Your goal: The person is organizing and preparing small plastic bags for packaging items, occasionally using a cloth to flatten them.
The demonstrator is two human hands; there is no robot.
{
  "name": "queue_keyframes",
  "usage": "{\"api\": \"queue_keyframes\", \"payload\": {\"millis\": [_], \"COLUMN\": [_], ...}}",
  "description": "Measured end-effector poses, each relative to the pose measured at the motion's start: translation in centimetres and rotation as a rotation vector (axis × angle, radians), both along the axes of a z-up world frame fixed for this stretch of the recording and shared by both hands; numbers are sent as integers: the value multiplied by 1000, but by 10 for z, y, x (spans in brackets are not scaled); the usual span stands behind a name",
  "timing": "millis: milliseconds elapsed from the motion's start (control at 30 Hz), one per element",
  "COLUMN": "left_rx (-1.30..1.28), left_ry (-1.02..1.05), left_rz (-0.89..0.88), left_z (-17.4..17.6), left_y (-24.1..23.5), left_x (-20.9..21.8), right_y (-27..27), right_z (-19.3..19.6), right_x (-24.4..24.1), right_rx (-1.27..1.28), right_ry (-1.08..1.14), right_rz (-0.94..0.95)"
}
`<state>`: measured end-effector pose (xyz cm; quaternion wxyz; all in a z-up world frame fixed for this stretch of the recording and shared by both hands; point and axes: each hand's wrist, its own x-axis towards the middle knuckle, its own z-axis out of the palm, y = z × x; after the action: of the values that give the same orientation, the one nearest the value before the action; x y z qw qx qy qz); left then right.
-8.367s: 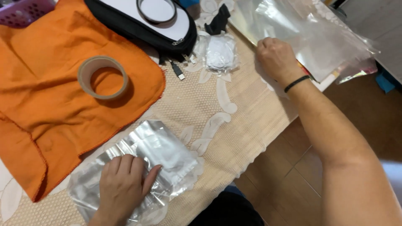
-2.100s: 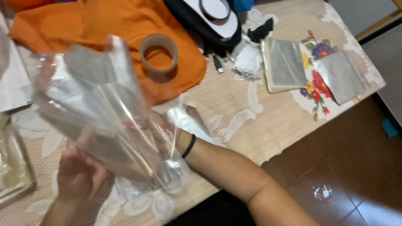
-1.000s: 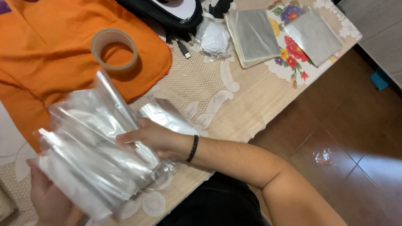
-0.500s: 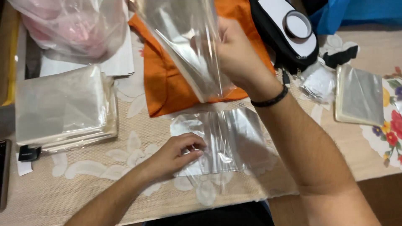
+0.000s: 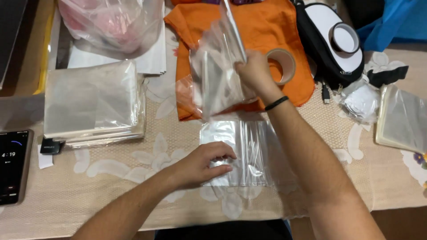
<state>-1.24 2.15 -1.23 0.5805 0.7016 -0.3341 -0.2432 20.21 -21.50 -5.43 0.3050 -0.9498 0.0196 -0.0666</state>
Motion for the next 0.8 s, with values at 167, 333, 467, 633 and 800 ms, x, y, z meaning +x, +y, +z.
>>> {"api": "queue_keyframes", "payload": {"millis": [167, 333, 467, 633, 800], "left_rx": [201, 160, -617, -622, -517], "left_ry": [-514, -363, 669, 928, 819], "left_rz": [-114, 14, 138, 267, 297], "left_z": [19, 24, 4, 1, 8], "left_y": [4, 4, -10, -6, -8], "left_x": [-2, 0, 13, 19, 17], "right_y": [-7, -6, -6, -23, -31], "right_z": [71, 107, 69, 20, -8], "right_x": [-58, -107, -136, -189, -194], "right_rx": [1002, 1255, 1299, 1355, 1348], "right_ry": [145, 212, 285, 369, 400], "right_rz": [-84, -78, -199, -323, -233]}}
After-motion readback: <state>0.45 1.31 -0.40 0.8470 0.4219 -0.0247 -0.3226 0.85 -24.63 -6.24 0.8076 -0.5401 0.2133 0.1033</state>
